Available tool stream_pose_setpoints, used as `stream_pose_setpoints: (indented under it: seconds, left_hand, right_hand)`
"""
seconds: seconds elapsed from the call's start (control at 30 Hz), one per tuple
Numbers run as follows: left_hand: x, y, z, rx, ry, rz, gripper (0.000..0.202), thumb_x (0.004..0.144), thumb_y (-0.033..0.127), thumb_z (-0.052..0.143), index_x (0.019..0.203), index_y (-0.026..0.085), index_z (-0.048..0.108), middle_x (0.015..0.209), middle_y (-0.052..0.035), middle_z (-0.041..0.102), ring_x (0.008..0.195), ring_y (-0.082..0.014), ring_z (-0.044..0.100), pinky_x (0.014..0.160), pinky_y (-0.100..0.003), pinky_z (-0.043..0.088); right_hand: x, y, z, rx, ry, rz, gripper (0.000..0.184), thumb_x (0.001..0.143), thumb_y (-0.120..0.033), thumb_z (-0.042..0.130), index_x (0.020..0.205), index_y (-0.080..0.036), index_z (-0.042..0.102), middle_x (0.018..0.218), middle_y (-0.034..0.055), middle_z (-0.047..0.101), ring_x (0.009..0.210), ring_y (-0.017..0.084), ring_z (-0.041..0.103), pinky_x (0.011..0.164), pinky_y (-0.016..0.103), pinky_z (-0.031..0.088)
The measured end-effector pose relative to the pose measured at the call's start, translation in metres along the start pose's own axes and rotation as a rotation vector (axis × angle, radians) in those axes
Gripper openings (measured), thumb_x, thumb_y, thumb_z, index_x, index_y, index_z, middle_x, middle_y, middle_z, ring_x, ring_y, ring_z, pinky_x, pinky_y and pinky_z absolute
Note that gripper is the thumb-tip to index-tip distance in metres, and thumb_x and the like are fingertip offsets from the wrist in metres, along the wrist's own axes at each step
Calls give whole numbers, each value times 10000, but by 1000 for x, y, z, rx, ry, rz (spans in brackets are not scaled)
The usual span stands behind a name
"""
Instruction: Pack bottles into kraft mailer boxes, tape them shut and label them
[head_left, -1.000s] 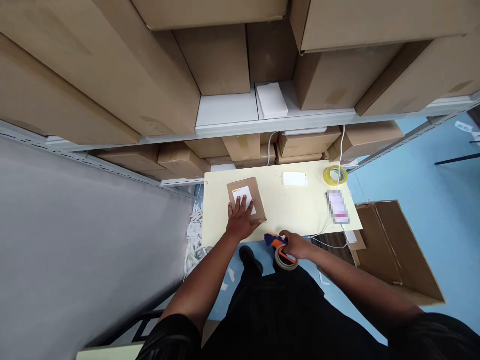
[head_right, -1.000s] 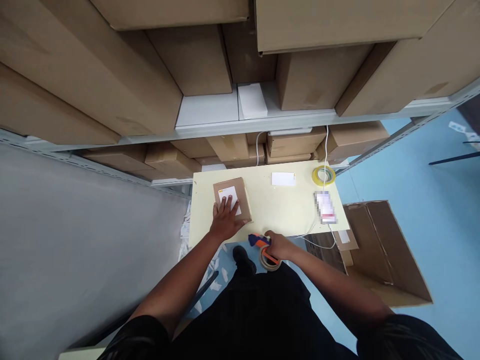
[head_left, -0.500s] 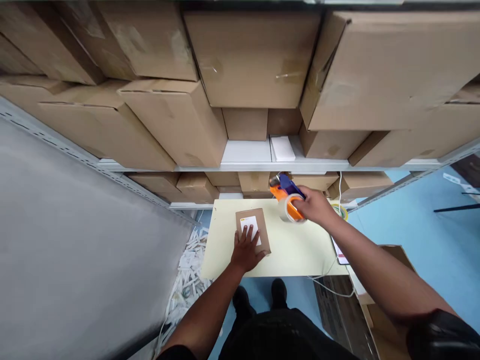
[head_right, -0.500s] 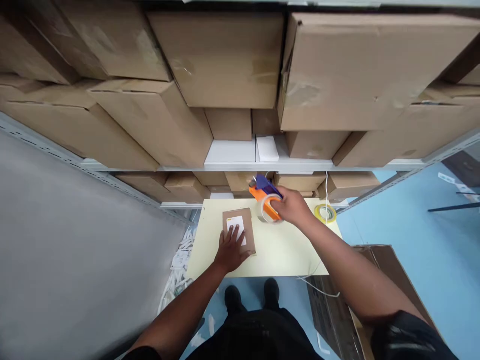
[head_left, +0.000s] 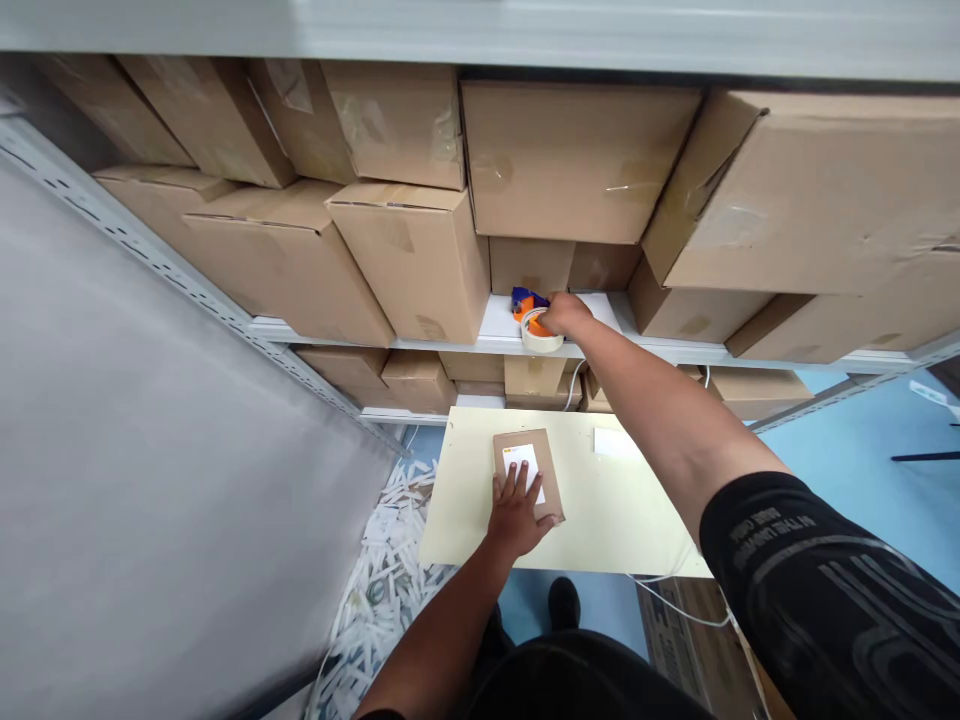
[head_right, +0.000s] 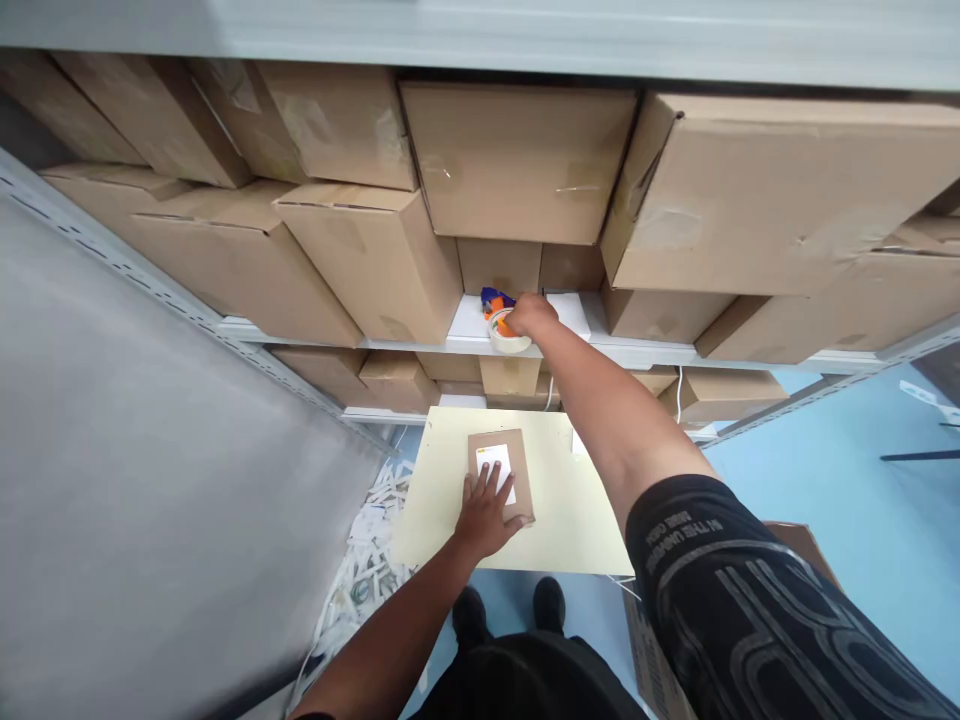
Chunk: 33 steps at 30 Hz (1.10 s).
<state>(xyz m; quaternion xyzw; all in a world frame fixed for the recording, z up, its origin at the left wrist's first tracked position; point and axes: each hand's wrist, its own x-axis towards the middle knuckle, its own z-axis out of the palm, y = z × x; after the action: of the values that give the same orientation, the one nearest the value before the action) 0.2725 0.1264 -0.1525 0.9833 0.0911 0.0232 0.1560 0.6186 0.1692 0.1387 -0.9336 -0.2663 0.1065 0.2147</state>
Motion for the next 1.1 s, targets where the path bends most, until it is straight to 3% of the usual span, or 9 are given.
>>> stream_pose_setpoints:
  seconds: [0.1, 0.23, 0.3, 0.4, 0.5, 0.6, 0.73, 0.9, 1.1]
  left_hand:
    - [4, 1, -10, -25, -57, -25, 862, 863, 672, 619, 1592, 268, 401, 1720, -116, 204, 1573, -416, 187, 1238, -655, 140]
    - [30, -7, -42, -52, -165, -82, 569, 929, 519, 571, 1417, 230, 611, 1599, -123, 469, 1467, -376, 423, 1165, -558, 350]
    - [54, -17, -60, -49, -149, -117, 482, 972, 458, 506, 1351, 197, 650, 1524, -139, 553, 1385, -344, 516, 1117, -503, 415]
    - [93, -36, -77, -17, -47, -103, 520, 967, 411, 522, 1424, 171, 577, 1602, -141, 455, 1464, -338, 416, 1169, -490, 361]
    - [119, -53, -74, -28, -147, -134, 572, 961, 361, 536, 1482, 129, 496, 1595, -172, 450, 1459, -332, 415, 1164, -463, 361]
    - [112, -57, -62, -53, -229, -206, 516, 980, 359, 508, 1445, 136, 509, 1450, -171, 581, 1360, -315, 502, 1059, -411, 445]
    - [54, -43, -52, -32, -155, -371, 441, 992, 422, 489, 1322, 139, 564, 1273, -177, 640, 1226, -322, 571, 972, -413, 483]
    - [-7, -39, -55, -216, -201, -453, 397, 997, 490, 476, 1152, 162, 638, 1134, -149, 706, 1077, -280, 672, 891, -369, 510]
    - [37, -61, -56, -421, -292, -557, 643, 1048, 582, 219, 1010, 193, 729, 1074, -131, 775, 1050, -294, 713, 873, -379, 524]
  right_hand:
    - [-23, 17, 0, 146, 187, -112, 374, 788, -268, 710, 1129, -119, 675, 1087, 118, 679, 1088, 292, 625, 973, 461, 483]
    - [-134, 74, 44, 364, 429, -192, 273, 914, -369, 551, 1081, -200, 686, 1102, 102, 704, 1079, 273, 623, 1000, 434, 489]
    - [-212, 112, 97, 477, 232, -42, 282, 947, -445, 516, 981, -225, 691, 1006, 85, 728, 970, 256, 660, 931, 411, 522]
    - [-320, 158, 195, 652, -332, 355, 391, 911, -582, 528, 824, -226, 665, 751, 75, 704, 709, 234, 668, 721, 384, 559]
    - [-377, 176, 264, 945, -610, 733, 505, 848, -700, 559, 989, -221, 636, 956, 116, 741, 722, 233, 718, 638, 359, 572]
    - [-370, 176, 281, 1162, -556, 868, 578, 887, -728, 441, 1146, -228, 571, 1182, 152, 707, 847, 237, 752, 702, 369, 602]
    - [-309, 183, 257, 877, -309, 760, 556, 967, -635, 249, 1076, -198, 574, 1088, 150, 701, 833, 199, 730, 687, 313, 590]
    - [-259, 212, 225, 699, -322, 652, 531, 898, -686, 447, 951, -191, 629, 970, 109, 710, 747, 195, 677, 587, 273, 527]
    - [-229, 209, 217, 558, -341, 629, 593, 929, -710, 414, 863, -172, 654, 947, 153, 731, 705, 232, 676, 612, 329, 520]
